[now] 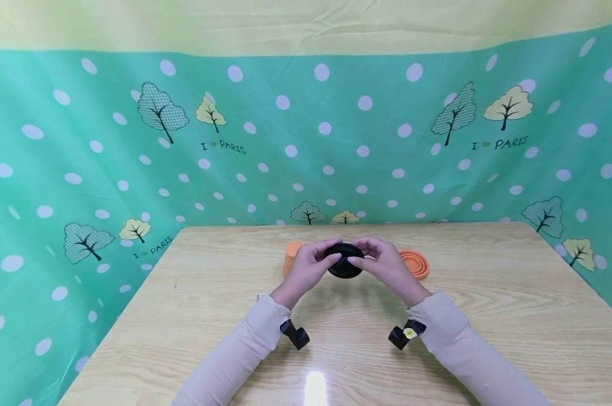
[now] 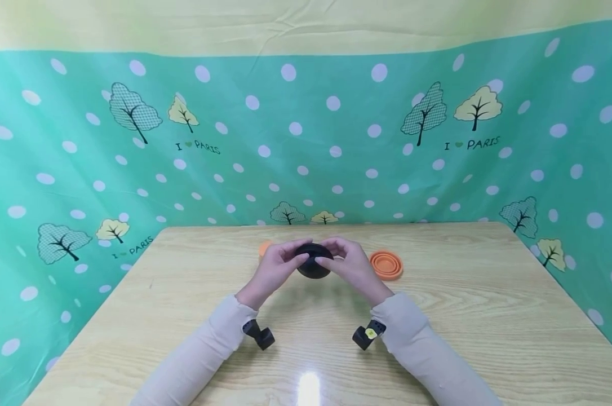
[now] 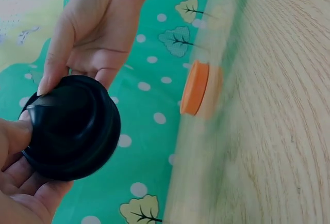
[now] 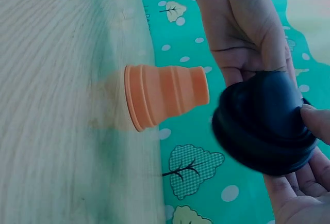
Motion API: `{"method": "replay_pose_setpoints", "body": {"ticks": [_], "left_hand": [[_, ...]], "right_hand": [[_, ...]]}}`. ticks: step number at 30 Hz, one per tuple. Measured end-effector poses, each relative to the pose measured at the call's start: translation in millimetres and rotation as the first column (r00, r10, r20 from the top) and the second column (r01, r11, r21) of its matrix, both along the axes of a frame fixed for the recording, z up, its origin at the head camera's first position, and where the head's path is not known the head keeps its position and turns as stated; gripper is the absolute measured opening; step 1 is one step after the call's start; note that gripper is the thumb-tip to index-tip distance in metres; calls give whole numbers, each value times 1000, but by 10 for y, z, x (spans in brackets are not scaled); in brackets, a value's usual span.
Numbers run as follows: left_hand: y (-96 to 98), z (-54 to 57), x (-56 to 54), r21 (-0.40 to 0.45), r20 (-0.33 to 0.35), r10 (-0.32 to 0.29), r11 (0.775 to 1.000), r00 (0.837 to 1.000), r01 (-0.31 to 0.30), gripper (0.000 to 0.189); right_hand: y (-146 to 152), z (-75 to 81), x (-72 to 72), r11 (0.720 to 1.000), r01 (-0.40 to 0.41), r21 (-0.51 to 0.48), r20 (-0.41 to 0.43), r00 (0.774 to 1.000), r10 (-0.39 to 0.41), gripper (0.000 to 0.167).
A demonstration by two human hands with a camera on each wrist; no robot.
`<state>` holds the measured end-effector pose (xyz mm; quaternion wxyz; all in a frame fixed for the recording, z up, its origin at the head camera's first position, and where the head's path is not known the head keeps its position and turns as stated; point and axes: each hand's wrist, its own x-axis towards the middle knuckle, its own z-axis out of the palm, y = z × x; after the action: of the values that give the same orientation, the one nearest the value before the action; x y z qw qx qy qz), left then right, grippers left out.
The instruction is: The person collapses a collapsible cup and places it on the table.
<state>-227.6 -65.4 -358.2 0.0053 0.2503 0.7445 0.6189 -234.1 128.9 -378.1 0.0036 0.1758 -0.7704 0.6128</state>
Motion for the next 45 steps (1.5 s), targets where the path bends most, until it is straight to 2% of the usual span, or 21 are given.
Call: {"method": "replay_pose_setpoints", "body": {"ticks": [7, 13, 15, 20, 25, 28, 35, 39, 45], "left_hand": [[2, 5, 4, -29, -25, -15, 999, 1000, 15, 37], [-9, -178, -137, 20, 6, -31, 999, 1000, 31, 38], [-19, -212, -165, 39, 24, -20, 999, 1000, 19, 39], [-38, -204, -171, 55, 32, 23, 998, 999, -25, 40], [-29, -217, -156, 69, 92, -50, 997, 994, 44, 46], [-23, -228, -152, 84, 92, -79, 994, 993, 72, 49], [-4, -193, -114, 93, -3, -33, 995, 999, 33, 40], [1, -235, -128, 99, -17, 8, 995, 1000, -7, 36], [-4, -183, -114, 91, 3, 60, 994, 998, -60, 31]], "right_hand": [[-29, 34, 1, 994, -49, 93, -30, 998, 52, 32], [-47, 31, 37, 993, -32, 112, -62, 997, 40, 26], [-45, 35, 44, 995, -20, 95, -67, 997, 27, 27], [-37, 56, 40, 1000, -3, 24, -63, 998, 5, 30], [-38, 48, 39, 997, 36, -67, -37, 999, -39, 28], [-52, 30, 37, 994, 58, -97, -41, 997, -62, 28], [-70, 39, 68, 992, 67, -107, -9, 998, -69, 27], [-74, 23, 65, 992, 66, -107, -9, 998, -67, 26], [-89, 2, 49, 991, 55, -125, -11, 998, -57, 27]]}}
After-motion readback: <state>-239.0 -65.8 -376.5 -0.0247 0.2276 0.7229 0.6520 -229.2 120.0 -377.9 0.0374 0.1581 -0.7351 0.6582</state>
